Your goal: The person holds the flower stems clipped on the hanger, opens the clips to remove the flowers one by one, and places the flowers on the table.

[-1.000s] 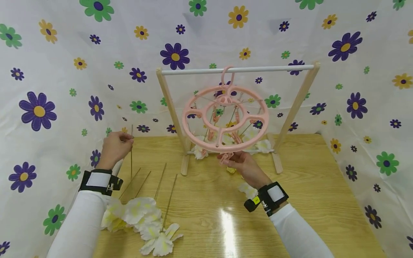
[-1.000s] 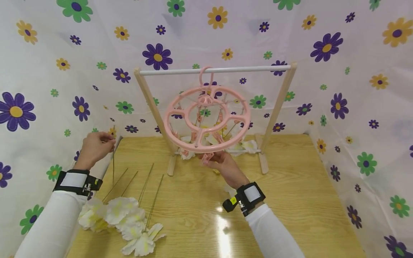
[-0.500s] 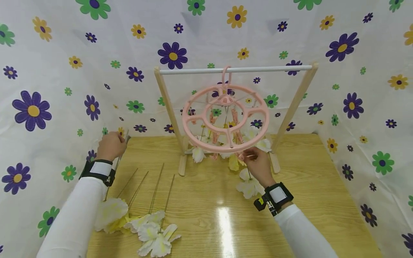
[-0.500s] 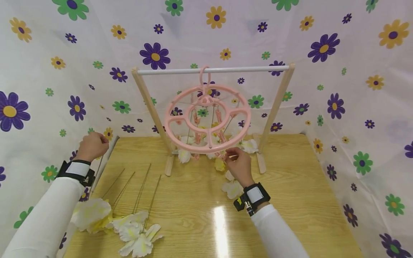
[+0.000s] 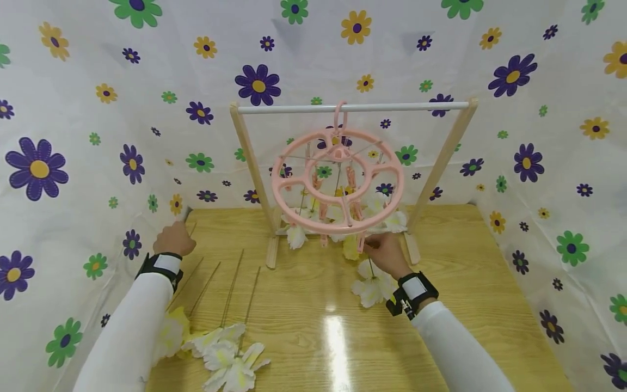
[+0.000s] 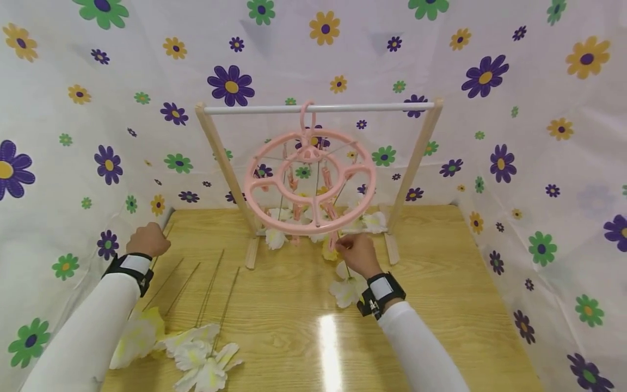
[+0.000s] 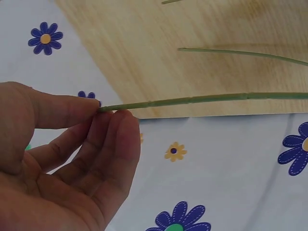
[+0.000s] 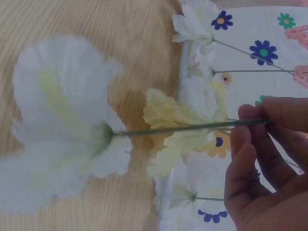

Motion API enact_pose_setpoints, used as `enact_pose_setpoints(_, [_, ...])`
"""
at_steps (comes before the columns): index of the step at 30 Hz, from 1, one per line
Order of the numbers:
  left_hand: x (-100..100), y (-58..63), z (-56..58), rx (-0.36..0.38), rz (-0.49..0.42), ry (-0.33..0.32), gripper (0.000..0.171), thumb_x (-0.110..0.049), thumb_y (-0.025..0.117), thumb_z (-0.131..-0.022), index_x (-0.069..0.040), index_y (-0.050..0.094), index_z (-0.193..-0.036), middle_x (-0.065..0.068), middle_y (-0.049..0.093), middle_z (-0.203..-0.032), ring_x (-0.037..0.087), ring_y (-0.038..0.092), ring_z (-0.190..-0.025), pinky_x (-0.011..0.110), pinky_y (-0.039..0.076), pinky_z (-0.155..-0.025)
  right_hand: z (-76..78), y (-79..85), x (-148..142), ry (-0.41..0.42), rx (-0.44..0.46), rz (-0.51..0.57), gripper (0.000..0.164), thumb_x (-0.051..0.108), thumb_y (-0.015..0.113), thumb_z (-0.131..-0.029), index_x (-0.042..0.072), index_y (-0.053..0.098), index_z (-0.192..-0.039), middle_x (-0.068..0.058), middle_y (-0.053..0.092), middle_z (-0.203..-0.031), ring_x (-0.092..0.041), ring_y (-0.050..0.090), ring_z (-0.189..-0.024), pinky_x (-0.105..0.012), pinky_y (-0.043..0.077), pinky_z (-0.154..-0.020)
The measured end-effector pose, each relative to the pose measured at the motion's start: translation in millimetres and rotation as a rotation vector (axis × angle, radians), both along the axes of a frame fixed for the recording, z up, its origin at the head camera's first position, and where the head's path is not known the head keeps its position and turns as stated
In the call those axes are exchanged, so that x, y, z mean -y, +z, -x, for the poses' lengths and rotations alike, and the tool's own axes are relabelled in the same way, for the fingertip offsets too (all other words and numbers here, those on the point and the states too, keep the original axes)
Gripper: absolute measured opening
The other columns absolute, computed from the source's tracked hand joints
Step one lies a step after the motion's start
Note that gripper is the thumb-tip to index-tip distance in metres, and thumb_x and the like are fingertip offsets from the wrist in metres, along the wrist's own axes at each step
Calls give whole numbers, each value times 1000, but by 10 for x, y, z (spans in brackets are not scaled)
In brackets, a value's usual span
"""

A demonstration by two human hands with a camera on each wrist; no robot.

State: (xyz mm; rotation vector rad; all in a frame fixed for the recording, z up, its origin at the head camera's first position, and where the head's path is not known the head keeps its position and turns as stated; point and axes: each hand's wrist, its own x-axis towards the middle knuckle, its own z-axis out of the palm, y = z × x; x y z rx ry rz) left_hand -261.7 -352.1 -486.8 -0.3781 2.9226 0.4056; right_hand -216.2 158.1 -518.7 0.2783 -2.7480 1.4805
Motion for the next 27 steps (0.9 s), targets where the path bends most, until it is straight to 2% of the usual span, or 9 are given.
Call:
enact_pose_setpoints(7, [102,-102,-46,20,36,56,32,-12,57,-87,13,56,-105,39,63,-102,54,63,-89,61,53,-67,-180,62,78,56,182,102,20,14,68,-95,2,75,-108,-14,75,-97,-23,69,-86,-34,55,-75])
enact_pose_setpoints(11, [111,-117,-66,29,36,81,30,-13,57,-86,13,58,-102,38,63,-100,53,63,-89,63,52,-71,-237,79,88,96,231,158,22,14,66,-96,1,74,-111,-17,74,-99,-22,68,-85,-33,53,-75])
enact_pose_setpoints(14, [54,-108,-54,21,31,69,25,-15,57,-86,9,60,-90,32,63,-90,47,64,-81,59,52,-66,-257,80,81,122,238,195,24,15,66,-97,-2,73,-112,-18,74,-98,-20,67,-83,-34,54,-75])
enact_pose_setpoints(18, [-135,-74,-31,-21,-12,-3,20,-12,55,-83,-3,49,-67,12,49,-63,27,49,-56,41,43,-47,-280,96,91,141,265,250,28,15,67,-97,-5,71,-115,-13,74,-95,-27,69,-86,-44,56,-80])
enact_pose_setpoints(20, [-281,-46,-40,-68,-52,-74,19,-8,53,-81,-6,47,-62,5,43,-59,18,39,-52,32,34,-44,-290,107,113,144,290,277,29,13,66,-97,-7,69,-117,-13,75,-95,-31,69,-89,-48,56,-83])
enact_pose_setpoints(22, [-471,6,-90,-102,-88,-131,14,-8,53,-82,-1,59,-70,11,55,-63,19,44,-53,33,39,-44,-297,120,145,151,306,304,29,13,66,-97,-8,69,-117,-11,75,-93,-31,70,-89,-44,57,-82])
enact_pose_setpoints(24, [-699,51,-167,-119,-122,-190,20,-10,53,-86,4,68,-87,18,67,-79,22,54,-57,36,46,-47,-303,126,172,159,322,331,28,12,66,-97,-8,70,-116,-14,74,-94,-29,70,-90,-37,57,-80])
enact_pose_setpoints(26, [-944,89,-266,-123,-171,-239,27,-15,57,-92,5,69,-106,22,71,-99,27,64,-72,40,53,-57,-314,133,199,173,333,356,27,12,66,-97,-7,70,-116,-18,74,-97,-25,71,-89,-32,57,-78])
enact_pose_setpoints(27, [-1073,95,-318,-124,-203,-259,27,-16,58,-93,4,69,-107,21,71,-99,27,65,-75,41,54,-61,-321,135,211,186,335,366,27,12,66,-97,-7,70,-116,-20,73,-99,-24,71,-89,-30,57,-77])
